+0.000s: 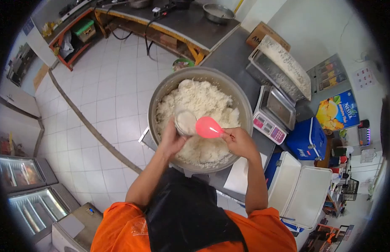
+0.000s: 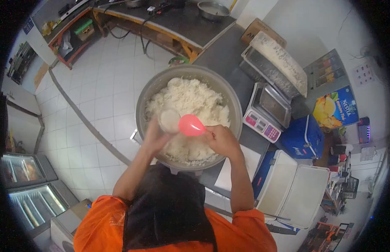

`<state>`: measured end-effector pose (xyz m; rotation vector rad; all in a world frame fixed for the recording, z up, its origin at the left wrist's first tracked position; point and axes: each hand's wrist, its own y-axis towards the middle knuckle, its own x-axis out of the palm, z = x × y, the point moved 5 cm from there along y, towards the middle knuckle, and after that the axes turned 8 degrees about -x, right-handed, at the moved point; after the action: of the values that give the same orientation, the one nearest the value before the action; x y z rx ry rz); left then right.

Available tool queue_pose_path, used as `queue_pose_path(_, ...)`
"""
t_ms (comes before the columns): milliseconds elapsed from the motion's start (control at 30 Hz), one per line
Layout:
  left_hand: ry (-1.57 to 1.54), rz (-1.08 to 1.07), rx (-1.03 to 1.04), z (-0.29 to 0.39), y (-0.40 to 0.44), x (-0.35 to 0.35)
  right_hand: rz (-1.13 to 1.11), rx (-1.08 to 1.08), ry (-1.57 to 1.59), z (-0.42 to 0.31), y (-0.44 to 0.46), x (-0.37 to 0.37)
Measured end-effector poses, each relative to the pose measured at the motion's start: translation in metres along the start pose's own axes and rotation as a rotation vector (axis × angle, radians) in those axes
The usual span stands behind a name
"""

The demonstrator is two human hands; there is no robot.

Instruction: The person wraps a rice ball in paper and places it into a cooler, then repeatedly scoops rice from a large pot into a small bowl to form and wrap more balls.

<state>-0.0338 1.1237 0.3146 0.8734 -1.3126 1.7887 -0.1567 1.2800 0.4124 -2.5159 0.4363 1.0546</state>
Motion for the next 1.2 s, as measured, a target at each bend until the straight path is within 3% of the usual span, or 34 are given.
queue_pose_path(33,-0.006,0.021,-0.001,0.009,-0.009,-0.004,0.0,-0.022,-0.072,0.003,0.0,0.008)
queue_pose_path(100,0.322,-0.065,0.425,0.05,-0.03,-0.001,-0.038,-0.115,-0.263,0.0,0.008,0.032)
queue_pose_path(133,0.324,-0.054,0.419,0.061,-0.037,-0.002,-0.045,-0.112,-0.253,0.01,0.016,0.055)
queue_pose_path(200,-0.054,0.101,0.174,0.067,-0.048,-0.012,-0.298,-0.078,-0.511,0.03,0.025,0.105)
queue_pose_path(233,0.231,0.005,0.373,0.072,-0.065,-0.004,-0.409,-0.249,-0.582,0.026,0.026,0.118)
queue_pose_path(367,-0.053,0.024,0.213,0.069,-0.082,-0.023,-0.614,-0.334,-0.58,0.039,0.019,0.116)
queue_pose_path(433,-0.097,0.086,0.187,0.06,-0.09,-0.022,-0.642,-0.44,-0.276,0.044,0.018,0.097)
queue_pose_path(467,-0.125,0.131,0.19,0.061,-0.087,-0.023,-0.643,-0.445,-0.286,0.053,0.03,0.088)
queue_pose_path(533,-0.135,0.121,0.179,0.056,-0.081,-0.031,-0.84,-0.348,-0.194,0.079,0.039,0.088)
queue_pose_path(600,-0.145,0.098,0.17,0.051,-0.073,-0.032,-0.866,-0.357,-0.1,0.1,0.046,0.071)
queue_pose_path(667,-0.129,0.147,0.147,0.044,-0.067,-0.028,-0.913,-0.128,0.147,0.1,0.049,0.045)
queue_pose_path(700,-0.113,0.158,0.152,0.038,-0.06,-0.029,-0.913,-0.135,0.136,0.093,0.048,0.032)
queue_pose_path(733,-0.113,0.15,0.165,0.026,-0.057,-0.028,-0.73,-0.196,0.232,0.079,0.051,0.013)
queue_pose_path(767,0.066,0.082,0.339,0.017,-0.058,-0.021,-0.543,-0.256,0.327,0.063,0.05,-0.005)
queue_pose_path(800,0.245,0.012,0.513,0.017,-0.059,-0.009,-0.539,-0.267,0.316,0.043,0.044,-0.011)
queue_pose_path(833,0.307,0.141,0.323,0.013,-0.05,-0.008,-0.307,-0.219,0.237,0.021,0.043,-0.019)
queue_pose_path(867,0.311,0.131,0.329,0.01,-0.042,-0.003,-0.073,-0.166,0.162,0.007,0.037,-0.019)
queue_pose_path(900,0.111,0.142,0.168,-0.004,-0.025,-0.004,0.09,-0.142,-0.093,0.006,0.031,-0.005)
queue_pose_path(933,-0.086,0.152,0.001,-0.019,-0.01,-0.006,0.109,-0.154,-0.35,-0.012,0.023,0.016)
queue_pose_path(967,-0.057,0.135,-0.018,-0.027,0.003,-0.012,0.127,-0.157,-0.605,-0.026,0.015,0.035)
queue_pose_path(1067,0.012,0.078,-0.069,-0.038,0.036,-0.03,0.304,-0.231,-0.73,-0.027,-0.005,0.075)
queue_pose_path(1200,0.035,0.138,-0.125,-0.032,0.029,-0.001,0.377,-0.233,-0.685,-0.027,-0.011,0.046)
